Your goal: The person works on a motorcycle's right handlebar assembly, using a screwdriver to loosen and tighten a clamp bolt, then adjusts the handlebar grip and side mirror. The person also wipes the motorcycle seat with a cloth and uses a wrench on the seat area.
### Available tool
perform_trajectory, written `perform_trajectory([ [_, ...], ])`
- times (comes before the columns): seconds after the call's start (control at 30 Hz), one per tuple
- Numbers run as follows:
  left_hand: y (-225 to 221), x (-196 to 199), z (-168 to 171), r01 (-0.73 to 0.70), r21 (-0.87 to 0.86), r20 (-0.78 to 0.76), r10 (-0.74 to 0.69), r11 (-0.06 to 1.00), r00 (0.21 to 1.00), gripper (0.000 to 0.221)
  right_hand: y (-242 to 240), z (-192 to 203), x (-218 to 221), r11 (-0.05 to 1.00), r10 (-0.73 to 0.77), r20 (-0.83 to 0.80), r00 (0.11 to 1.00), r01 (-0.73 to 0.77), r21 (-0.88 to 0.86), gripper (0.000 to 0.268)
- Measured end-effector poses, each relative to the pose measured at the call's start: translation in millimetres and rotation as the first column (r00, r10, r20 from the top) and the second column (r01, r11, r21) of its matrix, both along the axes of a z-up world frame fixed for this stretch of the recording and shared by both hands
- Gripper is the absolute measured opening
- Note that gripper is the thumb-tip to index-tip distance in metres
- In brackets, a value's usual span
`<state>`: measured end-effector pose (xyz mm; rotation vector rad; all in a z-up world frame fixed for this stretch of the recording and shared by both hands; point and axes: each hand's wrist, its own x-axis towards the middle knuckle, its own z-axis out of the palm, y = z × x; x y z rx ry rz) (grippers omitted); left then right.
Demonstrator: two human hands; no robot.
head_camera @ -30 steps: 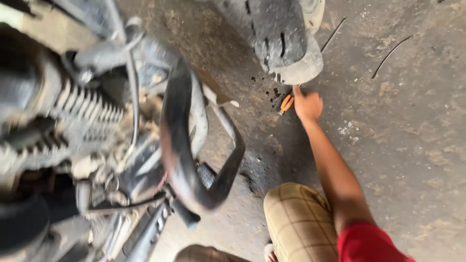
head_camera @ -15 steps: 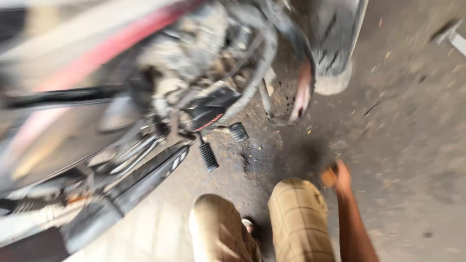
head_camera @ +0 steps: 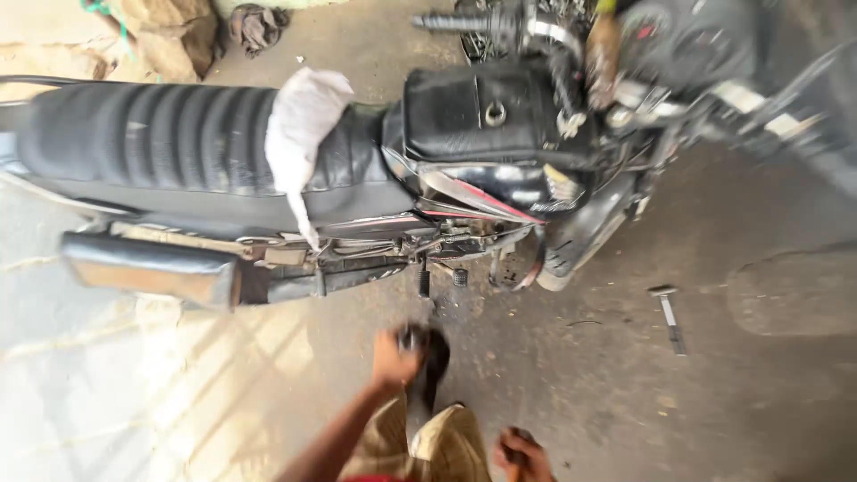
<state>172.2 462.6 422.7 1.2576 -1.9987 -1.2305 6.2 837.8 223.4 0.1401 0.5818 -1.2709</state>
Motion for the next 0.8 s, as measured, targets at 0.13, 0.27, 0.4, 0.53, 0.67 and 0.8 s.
perform_trajectory([
  [0.13, 54.1, 58.4, 66.6, -0.109, 0.379, 0.046, 0.099, 0.919, 0.994, 0.021, -87.3, 159.1, 24.4, 0.993, -0.099, -0.179, 0.979, 0.087, -0.074, 0.018],
  [0.27, 11.5, 97.3, 114.0, -0.166, 0.385, 0.007, 0.177, 0.908, 0.984, 0.029, -178.9, 258.3, 27.8, 0.998, -0.034, -0.177, 0.984, 0.042, 0.042, 0.019],
  [0.4, -74.2, 92.1, 155.2, -0.186, 0.243, -0.092, 0.214, 0.952, 0.973, 0.049, -253.4, 278.4, 18.5, 0.999, 0.003, -0.249, 0.968, 0.006, 0.036, 0.017],
  [0.53, -194.8, 71.9, 160.7, -0.063, 0.072, -0.102, 0.070, 0.995, 0.992, 0.061, -369.5, 328.0, -2.6, 0.994, -0.054, -0.614, 0.788, 0.103, 0.044, 0.004],
  [0.67, -335.3, 70.3, 159.6, 0.025, -0.014, 0.146, -0.022, 1.000, 0.989, 0.054, -500.5, 322.1, -53.4, 0.973, 0.070, -0.991, 0.116, 0.212, 0.094, 0.026],
  [0.8, -478.7, 73.6, 180.9, 0.043, -0.057, 0.472, -0.011, 0.997, 0.882, 0.044, -587.6, 307.1, -112.5, 0.914, 0.187, -0.895, -0.406, 0.405, 0.007, 0.014],
])
